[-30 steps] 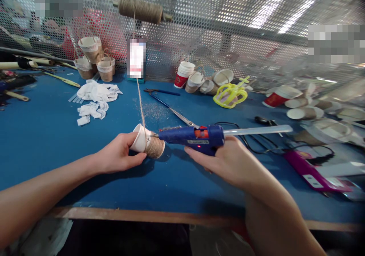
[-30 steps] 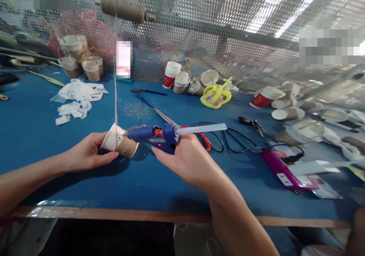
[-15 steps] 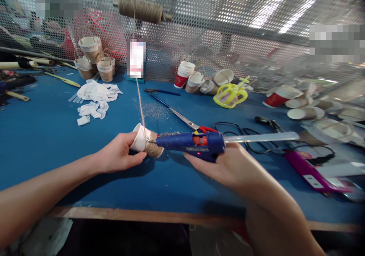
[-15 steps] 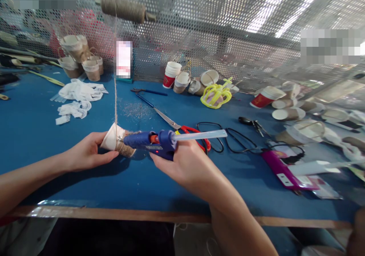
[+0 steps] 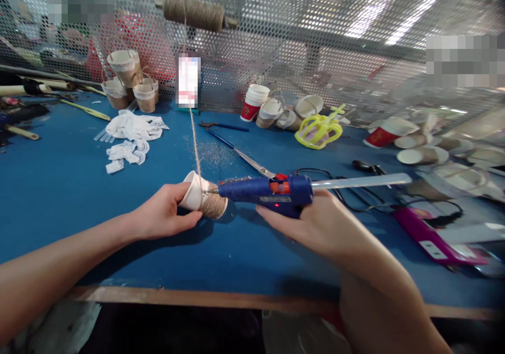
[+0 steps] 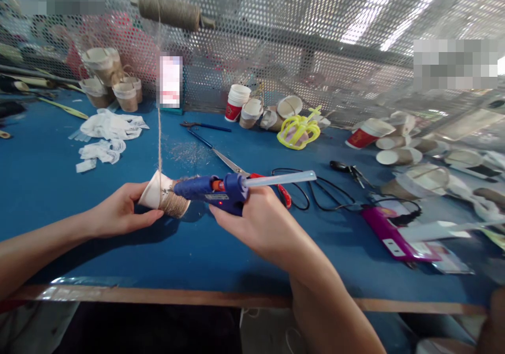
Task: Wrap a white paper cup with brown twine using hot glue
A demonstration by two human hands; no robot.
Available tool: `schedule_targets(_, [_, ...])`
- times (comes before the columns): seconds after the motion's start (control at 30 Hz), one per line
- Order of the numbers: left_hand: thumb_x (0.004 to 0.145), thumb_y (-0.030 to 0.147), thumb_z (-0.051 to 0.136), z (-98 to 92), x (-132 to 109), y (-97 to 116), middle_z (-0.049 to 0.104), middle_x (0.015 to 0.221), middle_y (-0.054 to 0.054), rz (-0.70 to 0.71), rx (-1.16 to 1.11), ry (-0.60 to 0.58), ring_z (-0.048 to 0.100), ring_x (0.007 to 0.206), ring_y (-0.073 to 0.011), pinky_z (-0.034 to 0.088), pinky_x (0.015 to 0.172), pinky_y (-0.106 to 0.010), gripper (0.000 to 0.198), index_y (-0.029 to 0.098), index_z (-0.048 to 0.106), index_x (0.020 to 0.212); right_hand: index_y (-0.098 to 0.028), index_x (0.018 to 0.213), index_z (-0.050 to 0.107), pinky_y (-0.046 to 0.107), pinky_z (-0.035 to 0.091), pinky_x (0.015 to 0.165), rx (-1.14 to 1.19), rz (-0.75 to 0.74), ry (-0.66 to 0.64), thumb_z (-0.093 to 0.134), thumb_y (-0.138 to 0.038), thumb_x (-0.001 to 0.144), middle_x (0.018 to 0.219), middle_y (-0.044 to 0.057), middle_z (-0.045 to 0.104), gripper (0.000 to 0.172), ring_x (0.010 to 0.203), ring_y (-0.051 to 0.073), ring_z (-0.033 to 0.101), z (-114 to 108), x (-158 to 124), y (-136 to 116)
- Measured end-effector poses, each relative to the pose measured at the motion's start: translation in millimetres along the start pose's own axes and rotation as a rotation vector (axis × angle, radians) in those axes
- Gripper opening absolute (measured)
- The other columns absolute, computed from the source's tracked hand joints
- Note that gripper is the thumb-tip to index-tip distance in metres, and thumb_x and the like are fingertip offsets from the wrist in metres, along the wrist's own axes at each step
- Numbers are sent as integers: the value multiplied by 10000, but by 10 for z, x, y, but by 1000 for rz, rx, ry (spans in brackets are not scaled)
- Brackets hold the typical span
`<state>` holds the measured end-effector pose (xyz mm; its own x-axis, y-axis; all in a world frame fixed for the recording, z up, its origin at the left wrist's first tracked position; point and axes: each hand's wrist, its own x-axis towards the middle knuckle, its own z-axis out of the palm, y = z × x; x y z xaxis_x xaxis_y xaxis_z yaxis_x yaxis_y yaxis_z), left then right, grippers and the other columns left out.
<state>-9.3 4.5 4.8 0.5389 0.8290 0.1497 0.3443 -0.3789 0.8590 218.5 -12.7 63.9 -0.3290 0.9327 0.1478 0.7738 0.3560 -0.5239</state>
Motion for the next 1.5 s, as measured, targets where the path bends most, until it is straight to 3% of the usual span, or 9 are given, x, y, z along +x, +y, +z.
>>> schedule_targets(0.23, [727, 162, 530, 8, 11, -17, 665, 873, -57, 27, 22, -2, 612, 793, -185, 486, 716, -271, 217, 108, 598, 926, -215, 453, 385, 226, 340, 379, -33, 83, -43, 522, -343, 735, 337, -64, 389, 338, 338, 88, 388, -20, 43, -7])
schedule_targets(0.53, [722, 157, 529, 12, -1, -33, 657, 913, -43, 72, 38, 15, 606, 821, -175, 468, 764, -248, 223, 117, 595, 931, -210, 456, 389, 209, 362, 397, -1, 97, -42, 526, -283, 732, 342, -67, 419, 317, 340, 78, 419, -3, 89, -30])
schedule_targets(0.83, [714, 170, 512, 17, 1, -21, 629, 774, -37, 14, 87, -9, 573, 684, -148, 473, 651, -238, 190, 94, 602, 863, -204, 432, 394, 208, 353, 384, 7, 104, -42, 535, -266, 730, 319, -67, 419, 335, 319, 73, 414, 22, 111, -42])
schedule_targets(1.5, [706, 142, 516, 12, 13, -21, 639, 842, -45, 34, 45, -8, 591, 750, -157, 471, 709, -244, 198, 100, 598, 881, -202, 439, 401, 208, 352, 401, 11, 89, -29, 539, -262, 728, 337, -64, 428, 326, 338, 73, 417, 31, 103, -29])
